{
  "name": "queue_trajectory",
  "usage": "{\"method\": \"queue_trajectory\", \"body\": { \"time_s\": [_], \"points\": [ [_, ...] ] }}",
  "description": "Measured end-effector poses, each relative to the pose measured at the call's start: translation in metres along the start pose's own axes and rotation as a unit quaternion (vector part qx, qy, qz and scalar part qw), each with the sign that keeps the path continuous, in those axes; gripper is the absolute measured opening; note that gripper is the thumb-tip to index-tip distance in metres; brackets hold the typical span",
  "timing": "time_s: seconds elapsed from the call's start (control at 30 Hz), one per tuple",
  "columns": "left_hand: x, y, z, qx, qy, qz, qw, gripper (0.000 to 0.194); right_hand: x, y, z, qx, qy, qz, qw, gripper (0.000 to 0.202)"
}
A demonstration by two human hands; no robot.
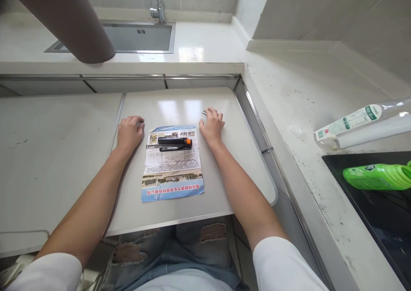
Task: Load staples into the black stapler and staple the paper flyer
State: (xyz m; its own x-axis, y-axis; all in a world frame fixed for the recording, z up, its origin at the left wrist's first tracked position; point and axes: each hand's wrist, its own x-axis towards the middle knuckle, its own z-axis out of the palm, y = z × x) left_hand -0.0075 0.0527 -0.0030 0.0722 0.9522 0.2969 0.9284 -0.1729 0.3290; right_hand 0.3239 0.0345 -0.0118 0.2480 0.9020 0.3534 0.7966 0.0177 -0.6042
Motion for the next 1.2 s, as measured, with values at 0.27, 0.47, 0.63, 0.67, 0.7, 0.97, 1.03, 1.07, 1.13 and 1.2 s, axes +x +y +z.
{"method": "queue_trajectory", "body": {
  "time_s": [0.27,0.47,0.63,0.67,0.7,0.97,1.03,1.07,1.13,1.2],
  "points": [
    [-0.001,-0.001,0.0,-0.03,0.036,0.01,0.999,0.012,-0.029,-0.035,0.001,0.227,-0.19,-0.372,0.88,0.032],
    [0.0,-0.005,0.004,-0.085,0.051,0.007,0.995,0.016,-0.038,-0.035,0.014,0.191,-0.162,-0.372,0.894,0.025],
    [0.0,0.0,0.001,-0.124,0.111,0.021,0.986,0.009,-0.026,-0.024,0.008,0.21,-0.019,-0.256,0.943,0.023],
    [-0.001,0.002,0.0,-0.13,0.119,0.023,0.984,0.007,-0.024,-0.023,0.008,0.201,-0.018,-0.249,0.947,0.023],
    [-0.001,0.004,-0.001,-0.136,0.123,0.026,0.983,0.006,-0.023,-0.022,0.008,0.191,-0.026,-0.247,0.95,0.023],
    [-0.008,0.019,0.001,-0.179,0.126,0.047,0.975,0.026,-0.024,-0.022,0.017,0.129,-0.154,-0.323,0.925,0.023],
    [-0.009,0.022,0.002,-0.195,0.116,0.045,0.973,0.036,-0.024,-0.022,0.016,0.127,-0.16,-0.326,0.923,0.024],
    [-0.009,0.023,0.003,-0.203,0.109,0.047,0.972,0.04,-0.023,-0.023,0.015,0.125,-0.16,-0.322,0.925,0.024],
    [-0.01,0.025,0.003,-0.22,0.089,0.062,0.969,0.043,-0.023,-0.023,0.014,0.12,-0.16,-0.308,0.93,0.023],
    [-0.011,0.026,0.002,-0.226,0.064,0.084,0.969,0.043,-0.022,-0.024,0.013,0.117,-0.16,-0.294,0.935,0.023]
  ]
}}
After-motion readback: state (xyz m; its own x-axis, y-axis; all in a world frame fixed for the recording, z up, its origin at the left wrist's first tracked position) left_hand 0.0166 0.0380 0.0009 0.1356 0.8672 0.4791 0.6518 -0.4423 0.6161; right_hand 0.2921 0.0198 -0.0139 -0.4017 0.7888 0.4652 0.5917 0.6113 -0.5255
